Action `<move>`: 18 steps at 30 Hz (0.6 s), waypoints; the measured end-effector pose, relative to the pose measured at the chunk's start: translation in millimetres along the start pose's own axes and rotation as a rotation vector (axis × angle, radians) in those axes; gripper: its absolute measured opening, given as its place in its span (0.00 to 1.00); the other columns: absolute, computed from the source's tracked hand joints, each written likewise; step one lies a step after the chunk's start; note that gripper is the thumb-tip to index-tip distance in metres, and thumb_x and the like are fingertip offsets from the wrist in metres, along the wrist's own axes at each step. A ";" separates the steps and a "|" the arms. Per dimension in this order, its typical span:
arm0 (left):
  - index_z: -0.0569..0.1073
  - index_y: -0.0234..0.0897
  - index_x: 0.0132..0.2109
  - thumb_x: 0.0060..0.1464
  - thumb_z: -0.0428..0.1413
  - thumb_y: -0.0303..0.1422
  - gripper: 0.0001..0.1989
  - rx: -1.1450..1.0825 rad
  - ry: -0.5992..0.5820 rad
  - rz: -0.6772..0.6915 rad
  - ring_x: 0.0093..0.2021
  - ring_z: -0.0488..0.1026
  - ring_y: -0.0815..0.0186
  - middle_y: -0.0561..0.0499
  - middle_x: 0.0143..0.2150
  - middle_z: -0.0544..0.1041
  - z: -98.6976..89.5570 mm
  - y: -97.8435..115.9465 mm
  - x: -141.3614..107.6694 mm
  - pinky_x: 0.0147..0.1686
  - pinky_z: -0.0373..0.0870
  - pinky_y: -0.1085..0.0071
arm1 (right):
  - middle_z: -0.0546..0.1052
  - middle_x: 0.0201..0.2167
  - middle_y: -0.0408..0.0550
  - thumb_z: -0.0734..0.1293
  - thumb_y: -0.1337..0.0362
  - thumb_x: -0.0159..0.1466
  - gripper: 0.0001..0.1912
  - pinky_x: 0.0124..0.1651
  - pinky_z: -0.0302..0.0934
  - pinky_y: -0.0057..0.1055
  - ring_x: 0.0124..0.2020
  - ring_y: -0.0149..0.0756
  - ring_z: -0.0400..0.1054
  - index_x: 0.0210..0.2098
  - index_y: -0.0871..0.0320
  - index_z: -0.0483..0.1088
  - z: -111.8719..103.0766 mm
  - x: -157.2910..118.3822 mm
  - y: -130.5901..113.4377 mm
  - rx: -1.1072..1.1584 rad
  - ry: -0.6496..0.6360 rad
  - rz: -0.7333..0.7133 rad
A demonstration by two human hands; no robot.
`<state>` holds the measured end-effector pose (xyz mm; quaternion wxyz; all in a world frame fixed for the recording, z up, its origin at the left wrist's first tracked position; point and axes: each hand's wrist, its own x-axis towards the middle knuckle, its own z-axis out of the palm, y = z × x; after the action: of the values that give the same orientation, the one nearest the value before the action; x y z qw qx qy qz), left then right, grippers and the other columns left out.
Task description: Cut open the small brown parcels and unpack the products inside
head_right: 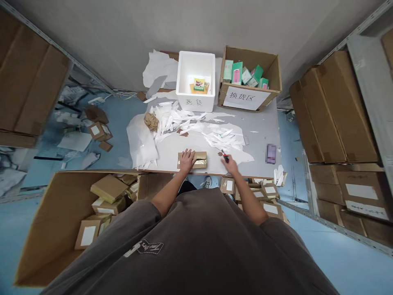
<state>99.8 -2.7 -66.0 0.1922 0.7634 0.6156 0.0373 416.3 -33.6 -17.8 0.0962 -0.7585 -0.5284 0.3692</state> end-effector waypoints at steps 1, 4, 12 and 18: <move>0.68 0.44 0.74 0.73 0.52 0.43 0.28 -0.015 0.019 -0.011 0.80 0.56 0.47 0.40 0.77 0.67 0.3 1.4 0.5 0.79 0.48 0.43 | 0.84 0.40 0.52 0.69 0.45 0.70 0.23 0.44 0.68 0.37 0.40 0.49 0.78 0.56 0.53 0.70 26.3 -4.4 -9.5 0.082 -0.033 0.015; 0.70 0.44 0.73 0.72 0.54 0.44 0.27 -0.032 0.056 -0.092 0.76 0.61 0.47 0.40 0.75 0.69 -3.3 6.7 -1.1 0.78 0.51 0.45 | 0.83 0.46 0.51 0.74 0.40 0.62 0.30 0.49 0.70 0.38 0.46 0.48 0.79 0.53 0.53 0.69 96.7 -11.3 -40.3 0.269 -0.065 0.081; 0.61 0.38 0.78 0.72 0.52 0.40 0.32 -0.050 0.047 -0.436 0.67 0.69 0.45 0.33 0.71 0.69 -12.2 17.9 -43.3 0.63 0.70 0.51 | 0.82 0.52 0.58 0.77 0.44 0.59 0.35 0.54 0.69 0.40 0.53 0.53 0.77 0.57 0.54 0.66 118.9 69.7 -116.7 0.246 0.072 0.116; 0.60 0.42 0.78 0.62 0.58 0.29 0.39 0.039 -0.090 -0.011 0.75 0.59 0.44 0.38 0.77 0.64 -39.8 -1.8 -41.4 0.65 0.67 0.52 | 0.82 0.51 0.55 0.75 0.47 0.65 0.31 0.53 0.68 0.39 0.50 0.48 0.75 0.59 0.55 0.64 103.2 92.2 -140.4 0.169 0.036 -0.020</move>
<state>76.5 -32.0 -22.4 0.2051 0.7643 0.6113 -0.0099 261.0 81.1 -57.9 0.1732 -0.7488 -0.5010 0.3979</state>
